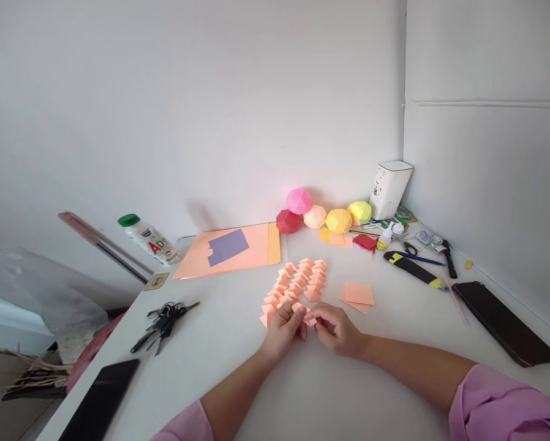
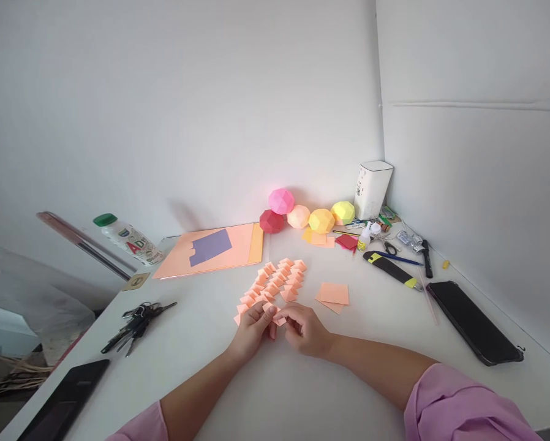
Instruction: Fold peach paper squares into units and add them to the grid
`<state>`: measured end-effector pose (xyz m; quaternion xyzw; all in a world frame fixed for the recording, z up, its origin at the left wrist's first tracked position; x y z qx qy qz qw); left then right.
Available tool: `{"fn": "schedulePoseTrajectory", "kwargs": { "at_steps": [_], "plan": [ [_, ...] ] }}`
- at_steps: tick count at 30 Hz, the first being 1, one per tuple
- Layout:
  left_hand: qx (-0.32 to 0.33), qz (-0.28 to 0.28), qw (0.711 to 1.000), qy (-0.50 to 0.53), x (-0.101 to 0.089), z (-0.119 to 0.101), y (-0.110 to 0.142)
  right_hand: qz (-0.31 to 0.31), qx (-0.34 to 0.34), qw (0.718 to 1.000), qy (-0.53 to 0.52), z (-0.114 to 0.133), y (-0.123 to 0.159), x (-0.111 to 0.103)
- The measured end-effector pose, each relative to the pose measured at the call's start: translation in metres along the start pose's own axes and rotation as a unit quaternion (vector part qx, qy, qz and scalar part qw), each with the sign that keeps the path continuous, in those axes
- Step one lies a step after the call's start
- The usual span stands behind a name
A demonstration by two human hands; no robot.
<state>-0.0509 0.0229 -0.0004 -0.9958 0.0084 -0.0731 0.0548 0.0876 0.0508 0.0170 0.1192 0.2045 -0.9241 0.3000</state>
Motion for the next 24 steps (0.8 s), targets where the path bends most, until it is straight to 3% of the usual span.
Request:
{"fn": "schedulePoseTrajectory", "kwargs": {
  "at_steps": [5, 10, 15, 20, 24],
  "plan": [
    [-0.008, 0.002, 1.0, 0.018, -0.003, 0.004, -0.001, -0.041, -0.065, 0.993, 0.09, -0.006, 0.004, 0.002],
    [0.008, 0.029, 0.999, 0.036, -0.001, 0.004, -0.003, -0.088, -0.118, 0.968, 0.202, 0.001, 0.006, 0.001],
    [0.003, 0.029, 0.999, 0.015, 0.0, 0.003, -0.003, -0.092, -0.154, 0.96, 0.215, 0.011, 0.003, -0.002],
    [-0.014, -0.026, 0.999, -0.043, 0.001, 0.002, 0.0, -0.079, -0.136, 0.971, 0.18, 0.004, 0.001, -0.002],
    [0.003, -0.022, 0.997, -0.079, 0.003, 0.0, 0.001, -0.063, -0.089, 0.982, 0.153, -0.003, 0.002, -0.001]
  ]
}}
Point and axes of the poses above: each hand's wrist, its own y-axis away from the middle knuckle, its own x-axis out of the palm, z = x × y, the point moved 3 cm from there along -y, towards the middle knuckle, and after that the axes turned 13 degrees about x, right-handed, at the moved point
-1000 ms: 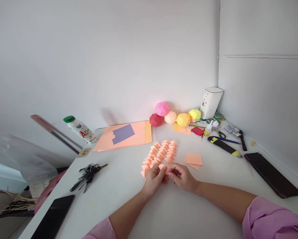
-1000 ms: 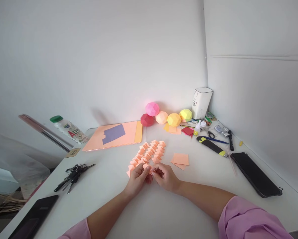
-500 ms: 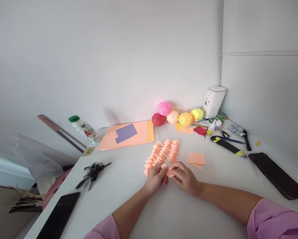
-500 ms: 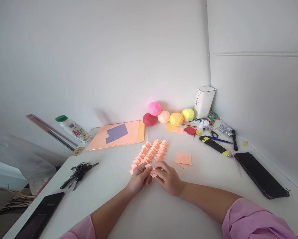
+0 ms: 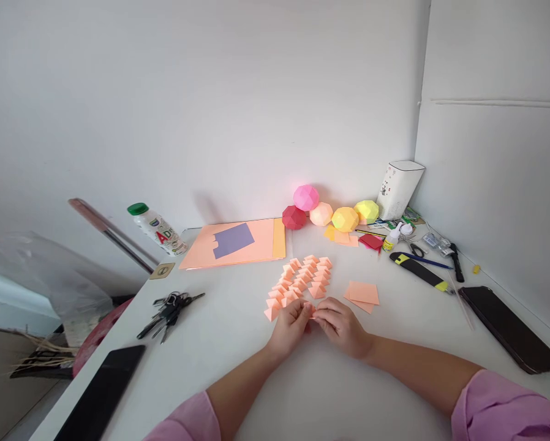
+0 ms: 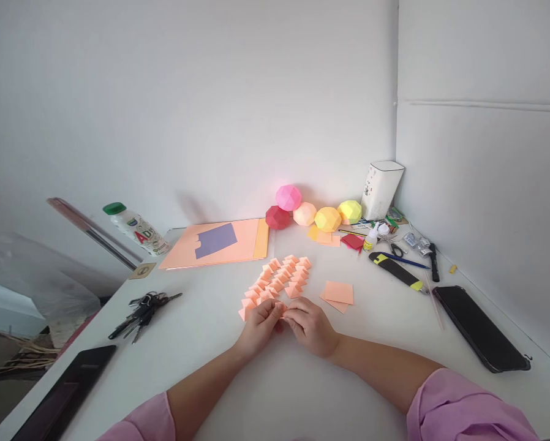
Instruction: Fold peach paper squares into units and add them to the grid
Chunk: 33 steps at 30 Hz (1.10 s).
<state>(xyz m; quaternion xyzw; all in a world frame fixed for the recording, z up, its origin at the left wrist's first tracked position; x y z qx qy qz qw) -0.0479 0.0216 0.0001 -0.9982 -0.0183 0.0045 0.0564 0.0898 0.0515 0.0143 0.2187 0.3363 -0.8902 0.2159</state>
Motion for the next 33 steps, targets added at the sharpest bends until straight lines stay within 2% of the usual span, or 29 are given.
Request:
{"fn": "schedulePoseTrajectory", "kwargs": {
  "at_steps": [8, 19, 33],
  "plan": [
    [-0.013, 0.058, 0.998, -0.006, -0.001, -0.005, 0.0, 0.014, 0.133, 0.988, -0.079, -0.003, -0.004, -0.001],
    [-0.018, 0.083, 0.996, -0.017, 0.0, -0.009, 0.002, 0.046, 0.278, 0.948, -0.146, -0.011, -0.005, -0.001],
    [0.02, 0.151, 0.987, -0.053, 0.003, -0.01, 0.003, 0.06, 0.297, 0.933, -0.193, -0.015, -0.004, 0.0]
  ]
}}
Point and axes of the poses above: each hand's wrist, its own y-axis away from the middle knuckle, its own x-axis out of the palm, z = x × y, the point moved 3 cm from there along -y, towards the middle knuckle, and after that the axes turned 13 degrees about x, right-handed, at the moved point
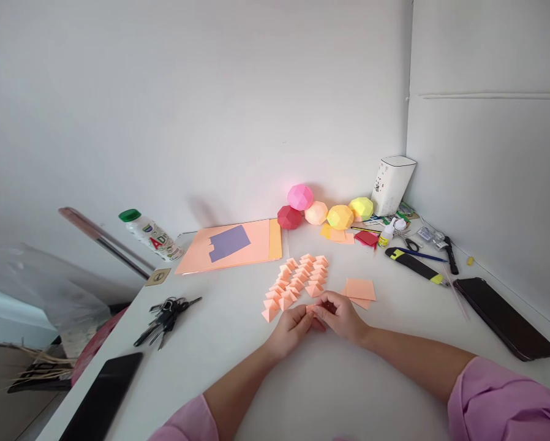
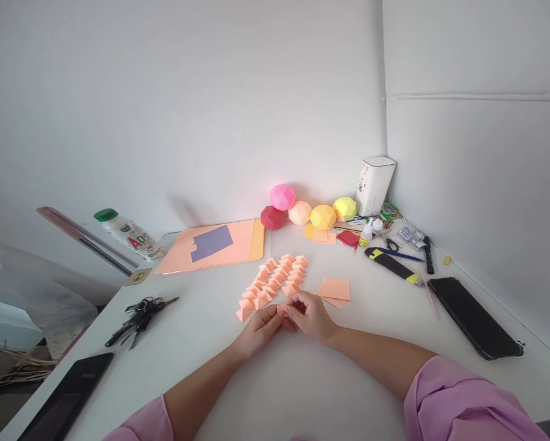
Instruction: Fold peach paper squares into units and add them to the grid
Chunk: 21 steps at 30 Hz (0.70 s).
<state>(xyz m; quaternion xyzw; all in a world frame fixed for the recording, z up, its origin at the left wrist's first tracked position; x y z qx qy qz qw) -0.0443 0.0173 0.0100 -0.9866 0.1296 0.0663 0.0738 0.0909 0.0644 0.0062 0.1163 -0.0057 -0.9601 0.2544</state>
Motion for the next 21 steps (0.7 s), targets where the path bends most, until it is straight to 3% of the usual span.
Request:
{"fn": "schedulePoseTrajectory", "kwargs": {
  "at_steps": [5, 16, 21],
  "plan": [
    [0.0, 0.017, 1.0, 0.021, 0.0009, 0.0016, 0.001, -0.02, -0.024, 0.999, 0.012, 0.0024, 0.0, -0.0014],
    [-0.001, 0.018, 0.998, 0.064, 0.0017, -0.0015, 0.0026, 0.011, -0.082, 0.996, 0.022, 0.0039, 0.0016, -0.0001],
    [-0.001, 0.029, 0.997, 0.067, 0.0007, 0.0011, 0.0028, 0.033, -0.056, 0.998, 0.012, 0.0048, 0.0017, 0.0004]
  ]
}}
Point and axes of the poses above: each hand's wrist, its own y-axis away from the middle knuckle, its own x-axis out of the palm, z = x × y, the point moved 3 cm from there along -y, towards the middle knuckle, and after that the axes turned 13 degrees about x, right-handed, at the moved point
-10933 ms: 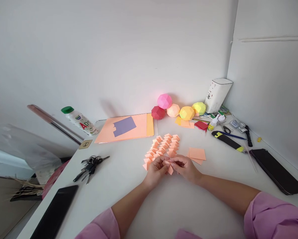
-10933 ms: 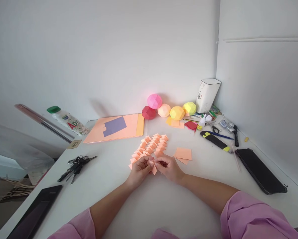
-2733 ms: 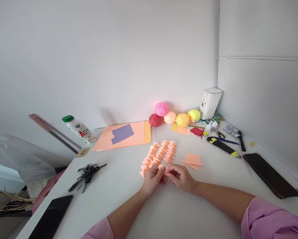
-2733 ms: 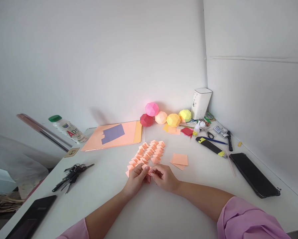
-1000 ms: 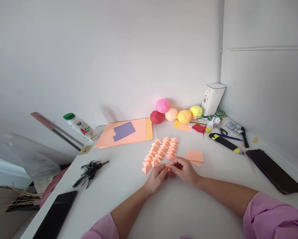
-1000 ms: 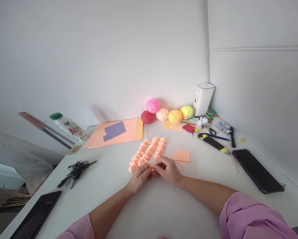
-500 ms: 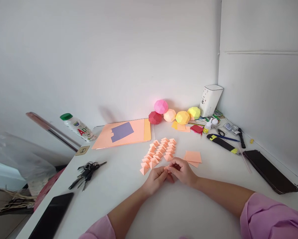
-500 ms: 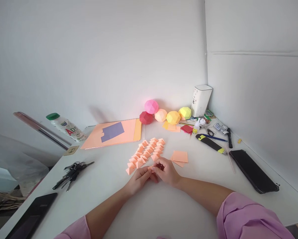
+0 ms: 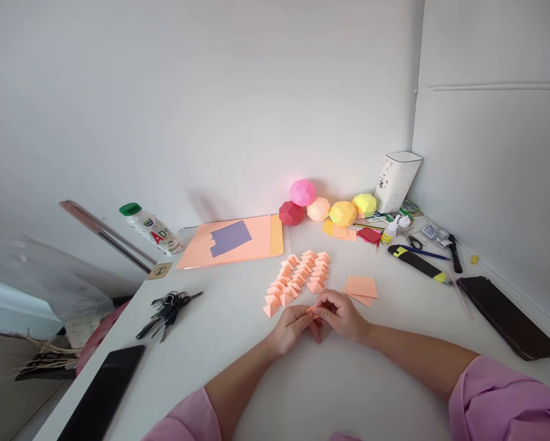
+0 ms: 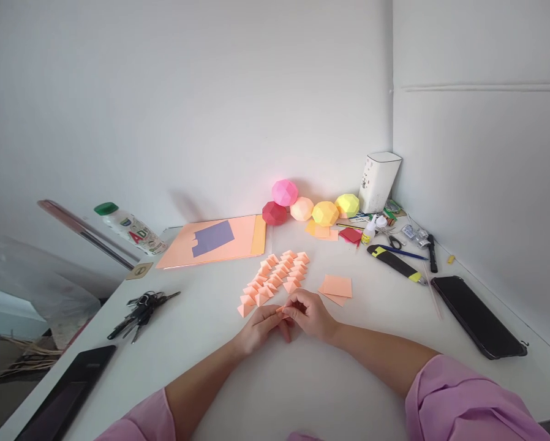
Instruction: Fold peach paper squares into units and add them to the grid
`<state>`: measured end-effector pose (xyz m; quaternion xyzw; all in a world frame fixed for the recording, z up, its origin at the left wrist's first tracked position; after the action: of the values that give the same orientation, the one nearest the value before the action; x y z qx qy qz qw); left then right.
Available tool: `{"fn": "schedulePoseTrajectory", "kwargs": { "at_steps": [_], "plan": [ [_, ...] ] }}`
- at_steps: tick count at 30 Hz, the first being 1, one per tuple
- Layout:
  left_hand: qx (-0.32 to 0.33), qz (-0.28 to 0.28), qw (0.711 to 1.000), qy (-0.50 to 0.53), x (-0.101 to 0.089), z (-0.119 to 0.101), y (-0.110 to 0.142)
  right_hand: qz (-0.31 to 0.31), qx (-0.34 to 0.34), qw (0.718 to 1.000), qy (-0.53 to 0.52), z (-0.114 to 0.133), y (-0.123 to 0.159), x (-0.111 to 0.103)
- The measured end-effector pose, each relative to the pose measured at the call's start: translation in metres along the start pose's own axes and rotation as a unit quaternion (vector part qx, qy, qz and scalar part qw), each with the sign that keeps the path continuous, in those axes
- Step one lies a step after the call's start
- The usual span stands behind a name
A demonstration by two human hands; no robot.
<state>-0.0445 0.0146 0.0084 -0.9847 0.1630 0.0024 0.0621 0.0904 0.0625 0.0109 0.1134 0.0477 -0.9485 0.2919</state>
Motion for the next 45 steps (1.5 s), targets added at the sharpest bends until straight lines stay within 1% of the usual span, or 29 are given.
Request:
{"fn": "schedulePoseTrajectory", "kwargs": {
  "at_steps": [6, 11, 15, 18, 23, 28, 31, 35, 39, 42, 45],
  "plan": [
    [-0.017, -0.013, 0.999, 0.038, 0.0, 0.0006, -0.0005, 0.046, 0.061, 0.996, -0.05, -0.0001, -0.0016, 0.0011],
    [-0.004, -0.027, 0.998, 0.051, -0.0005, 0.001, -0.0017, 0.046, 0.094, 0.992, -0.07, -0.0004, -0.0015, -0.0007],
    [-0.002, -0.029, 0.999, 0.044, -0.0005, 0.001, -0.0016, 0.063, 0.083, 0.993, -0.059, 0.0001, -0.0007, -0.0004],
    [0.0, -0.036, 0.998, 0.043, -0.0003, 0.0005, -0.0011, 0.05, 0.07, 0.995, -0.049, -0.0018, -0.0018, -0.0012],
    [0.003, -0.042, 0.999, 0.033, -0.0008, 0.002, -0.0002, 0.042, 0.074, 0.996, -0.039, -0.0045, -0.0041, -0.0024],
    [-0.003, -0.042, 0.999, 0.035, -0.0019, 0.0009, 0.0002, 0.057, 0.071, 0.995, -0.041, -0.0034, -0.0047, -0.002],
    [0.006, -0.04, 0.998, 0.038, -0.0018, 0.0011, -0.0003, 0.06, 0.072, 0.994, -0.051, -0.0037, -0.0048, -0.0014],
    [0.008, -0.028, 0.999, 0.03, -0.0001, 0.005, -0.0008, 0.055, 0.091, 0.993, -0.052, -0.0039, -0.0046, -0.0016],
    [0.011, -0.027, 0.999, -0.025, 0.0009, 0.0032, -0.0004, 0.046, 0.119, 0.989, -0.076, -0.0031, -0.0041, -0.0024],
    [0.0, -0.045, 0.997, -0.063, 0.0001, -0.0001, 0.0, 0.049, 0.141, 0.983, -0.11, -0.0051, -0.0043, -0.0021],
    [-0.005, -0.075, 0.996, -0.05, -0.0013, -0.0004, -0.0004, 0.048, 0.148, 0.979, -0.13, -0.0076, -0.0045, -0.002]
  ]
}}
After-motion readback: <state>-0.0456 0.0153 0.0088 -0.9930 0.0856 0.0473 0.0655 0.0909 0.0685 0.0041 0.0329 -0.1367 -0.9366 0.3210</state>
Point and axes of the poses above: each hand's wrist, its own y-axis away from the middle knuckle, its own x-axis out of the palm, z = x × y, the point moved 3 cm from there along -y, towards the middle knuckle, and after that the axes turned 13 degrees about x, right-handed, at the moved point
